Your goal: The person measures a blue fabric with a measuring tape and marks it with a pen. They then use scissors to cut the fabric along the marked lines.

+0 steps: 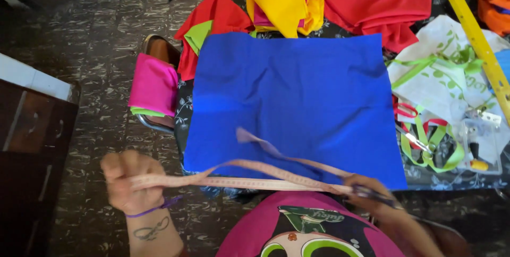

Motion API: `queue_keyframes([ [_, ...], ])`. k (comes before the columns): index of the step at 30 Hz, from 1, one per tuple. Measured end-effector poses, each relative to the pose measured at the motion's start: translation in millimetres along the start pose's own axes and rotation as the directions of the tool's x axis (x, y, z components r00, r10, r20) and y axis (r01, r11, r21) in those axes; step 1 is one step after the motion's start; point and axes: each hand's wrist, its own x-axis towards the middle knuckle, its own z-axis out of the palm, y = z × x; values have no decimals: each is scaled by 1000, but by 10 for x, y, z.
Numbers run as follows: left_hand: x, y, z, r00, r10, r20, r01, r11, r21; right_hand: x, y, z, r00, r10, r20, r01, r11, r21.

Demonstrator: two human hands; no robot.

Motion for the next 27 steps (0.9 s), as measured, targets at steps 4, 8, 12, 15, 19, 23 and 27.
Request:
queue_keyframes([
  [4, -398, -780, -234, 938, -187, -293, 319, 800, 509, -414, -1110, 353, 932, -341, -124, 362, 847, 389],
  [8, -347, -1680, 830, 552, -808, -208, 713, 327, 621, -735, -1803, 640, 942, -272, -197, 330, 858, 393],
  [12, -784, -2706, 1140, 404, -782, 475, 511, 623, 592, -292, -2023, 746, 784, -543, 301, 463, 834, 300],
  [15, -1029, -3295, 1158, 343, -772, 535, 251, 625, 740, -122, -1950, 644, 774, -610, 170, 511, 760, 402],
  [19, -759, -3423, 1404, 557, -739, 379, 394, 637, 663, 157, -1120, 102, 885, -455, 99, 450, 890, 74],
  [23, -669, -3839, 1630, 347, -930, 125, 673, 339, 658, 139, -866, -103, 969, -245, -45, 232, 953, -197],
  [27, -215, -3787, 2254, 557, -791, 254, 292, 472, 832, 149, -1083, -726, 953, -273, -132, 189, 874, -447],
])
